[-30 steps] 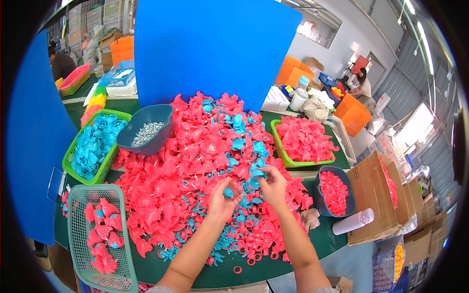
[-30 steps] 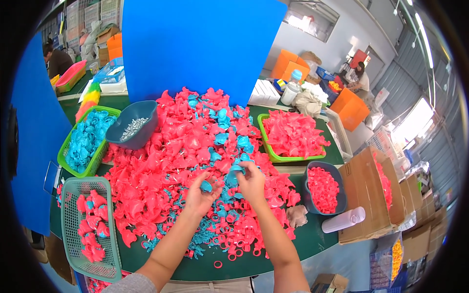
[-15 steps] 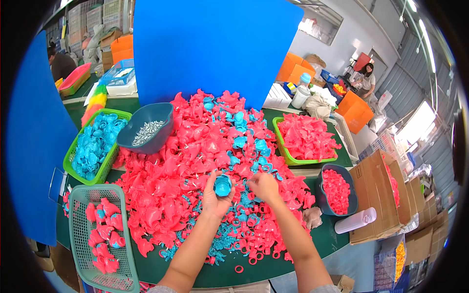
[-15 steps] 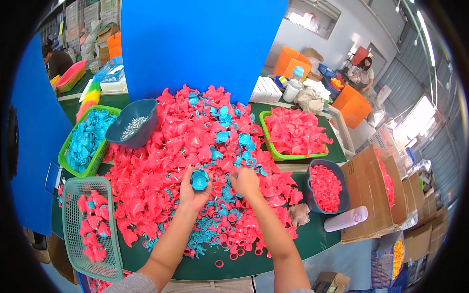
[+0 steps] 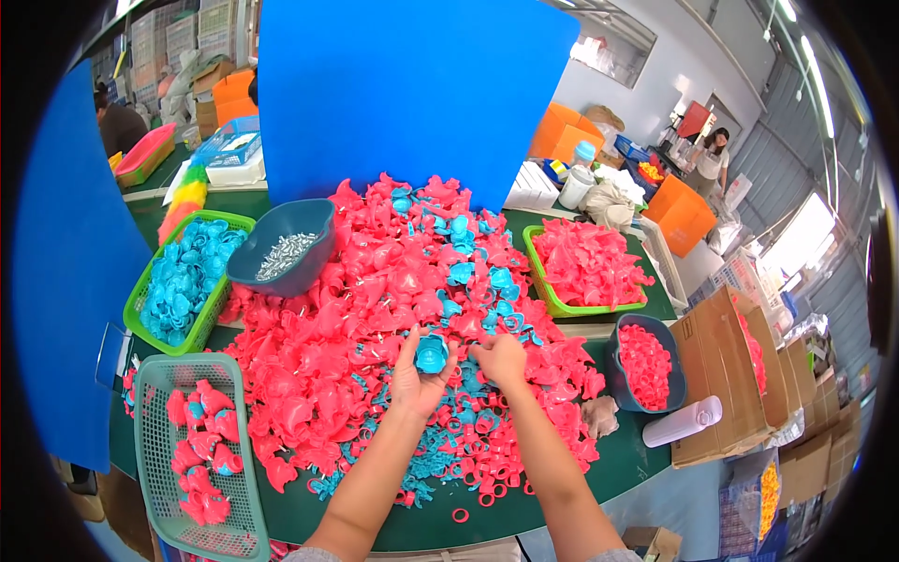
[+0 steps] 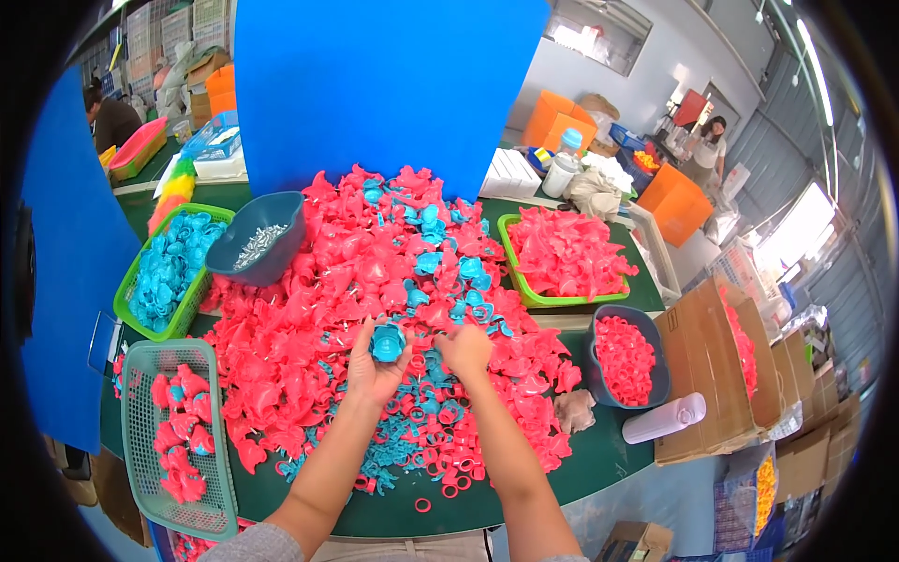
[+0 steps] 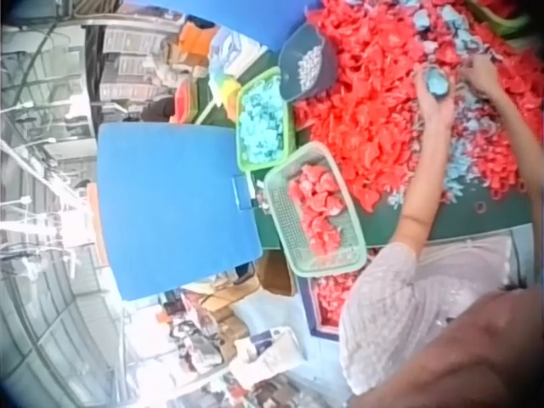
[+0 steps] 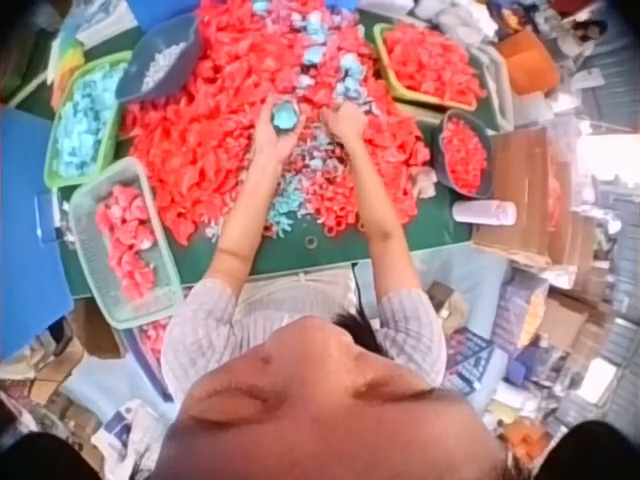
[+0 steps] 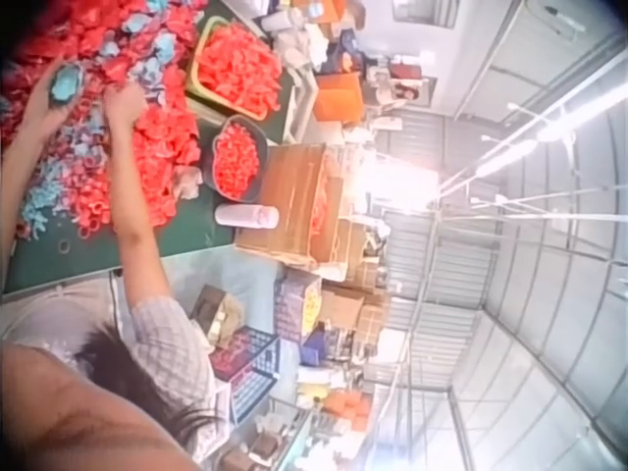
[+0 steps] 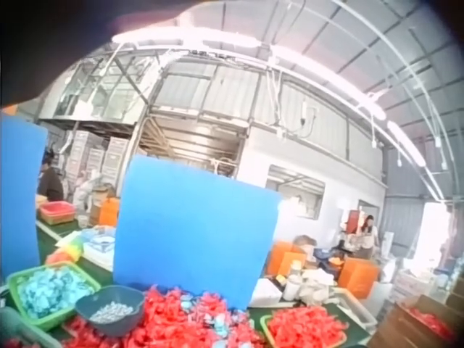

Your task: Manually sorting and assembling small blue and pink plastic toy components at a factory workbench.

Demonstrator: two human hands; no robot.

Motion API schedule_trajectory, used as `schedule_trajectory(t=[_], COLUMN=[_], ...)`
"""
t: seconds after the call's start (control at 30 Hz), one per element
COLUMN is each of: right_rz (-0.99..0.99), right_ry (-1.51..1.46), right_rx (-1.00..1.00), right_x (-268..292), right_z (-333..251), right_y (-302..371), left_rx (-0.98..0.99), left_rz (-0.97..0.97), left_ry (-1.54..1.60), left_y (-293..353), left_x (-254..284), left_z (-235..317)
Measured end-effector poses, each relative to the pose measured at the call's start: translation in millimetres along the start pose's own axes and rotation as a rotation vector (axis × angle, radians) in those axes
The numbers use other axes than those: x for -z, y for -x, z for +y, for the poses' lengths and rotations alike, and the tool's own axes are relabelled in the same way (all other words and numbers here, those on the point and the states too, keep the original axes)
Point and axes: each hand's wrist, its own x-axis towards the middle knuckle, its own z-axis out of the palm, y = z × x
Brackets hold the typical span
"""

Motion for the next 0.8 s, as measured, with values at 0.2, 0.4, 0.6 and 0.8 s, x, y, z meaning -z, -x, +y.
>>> schedule_trajectory(t=[0.2,0.4,0.6,0.8], right_rz=[-0.088,0.044,0.017,-0.330], right_ry=[-1.223,-1.295,-1.315,-1.886], right_rx=[-0.104,0.214,0.242,-0.201], right_x=[28,37,48,49], right_z=[51,26,-11,-8], right_y=[6,30,46,42], left_rx=[-0.025,0.029,0.064,-0.015], left_rz=[0.002,-0.022,-0.039,0.020], left_ry=[-0.093,-0.212,-0.167,-0.169], left_y=[-1,7,7,2], left_x=[0,-8,-3,-1], left_z=[-5,-15,-11,-1])
